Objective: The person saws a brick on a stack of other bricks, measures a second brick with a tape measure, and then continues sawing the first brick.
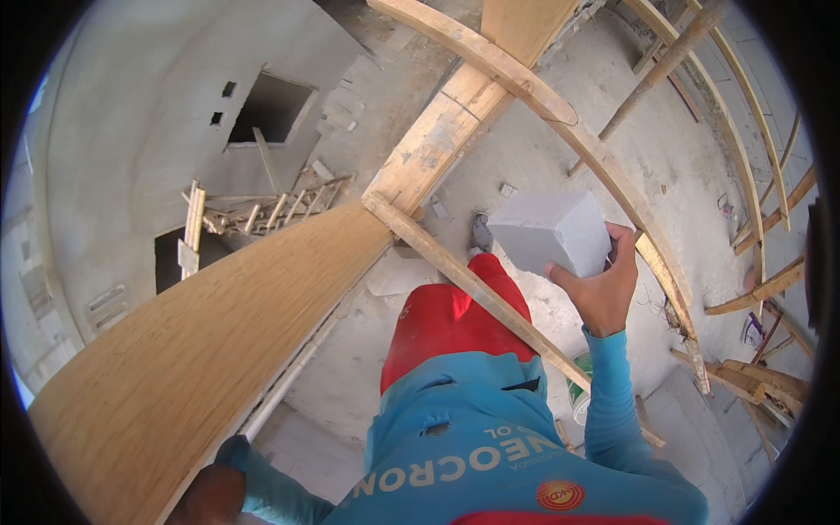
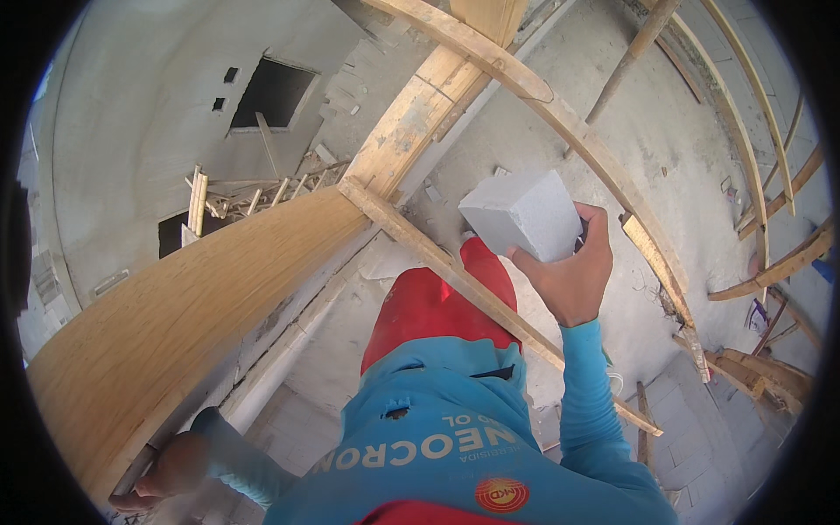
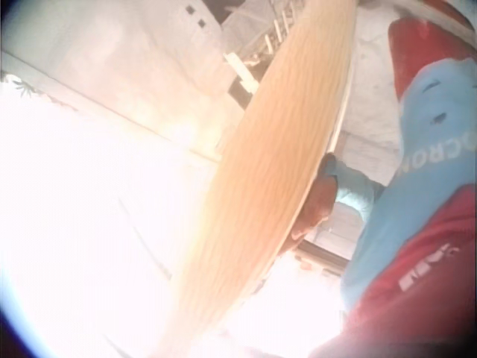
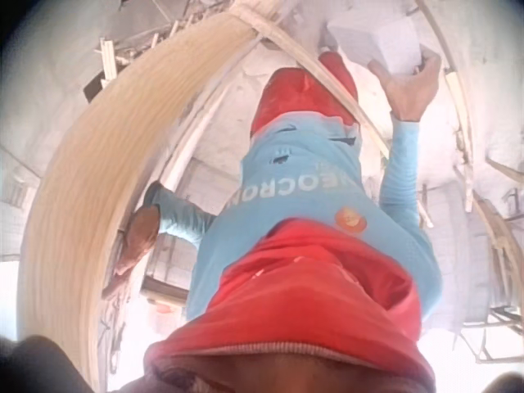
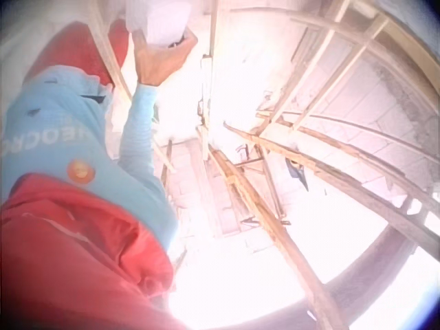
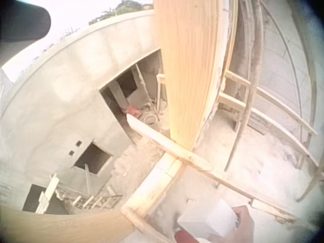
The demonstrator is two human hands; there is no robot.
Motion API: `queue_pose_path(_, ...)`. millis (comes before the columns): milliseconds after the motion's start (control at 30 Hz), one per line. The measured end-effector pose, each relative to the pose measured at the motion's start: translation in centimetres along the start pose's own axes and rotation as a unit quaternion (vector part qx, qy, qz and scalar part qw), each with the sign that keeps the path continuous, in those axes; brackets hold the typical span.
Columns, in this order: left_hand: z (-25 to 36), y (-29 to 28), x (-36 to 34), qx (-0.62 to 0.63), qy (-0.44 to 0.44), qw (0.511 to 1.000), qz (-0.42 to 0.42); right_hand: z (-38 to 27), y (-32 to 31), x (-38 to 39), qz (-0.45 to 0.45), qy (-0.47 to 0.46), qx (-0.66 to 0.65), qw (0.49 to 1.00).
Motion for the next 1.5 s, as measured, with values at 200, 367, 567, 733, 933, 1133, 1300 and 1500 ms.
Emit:
queue_pose_path(200,-2.4,5.4,4.3,-0.082,-0.088,0.990,-0.076,-1.2,2.8,-4.0,-0.059,0.021,-0.070,0.996)
queue_pose_path(367,-5.2,8.5,8.4,-0.160,-0.168,0.964,-0.132,-3.3,4.9,-7.1,-0.139,0.020,-0.076,0.987)
queue_pose_path(567,-8.0,10.9,12.6,-0.213,-0.248,0.929,-0.175,-8.1,6.8,-11.2,-0.201,-0.025,-0.058,0.978)
queue_pose_path(733,-9.6,12.2,15.2,-0.235,-0.296,0.903,-0.206,-10.9,8.7,-14.0,-0.200,-0.040,-0.127,0.971)
queue_pose_path(933,-10.7,12.9,17.3,-0.247,-0.332,0.879,-0.238,-11.9,10.7,-15.7,-0.170,-0.059,-0.156,0.971)
queue_pose_path(1133,-11.6,13.7,18.5,-0.251,-0.358,0.860,-0.265,-12.6,13.3,-16.9,-0.156,-0.067,-0.142,0.975)
queue_pose_path(1300,-12.3,14.5,19.5,-0.249,-0.377,0.847,-0.279,-12.3,16.4,-17.5,-0.151,-0.047,-0.152,0.976)
queue_pose_path(1500,-12.9,15.3,20.3,-0.246,-0.394,0.835,-0.293,-13.1,20.5,-18.7,-0.177,-0.033,-0.157,0.971)
Point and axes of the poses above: each hand's wrist, its own x-axis away from the middle knuckle, its own y-axis out of the palm, z = x × y, the point moved 7 cm from there along -x, towards the middle knuckle, and after that the axes turned 8 degrees about -y, right-handed, at the moved point
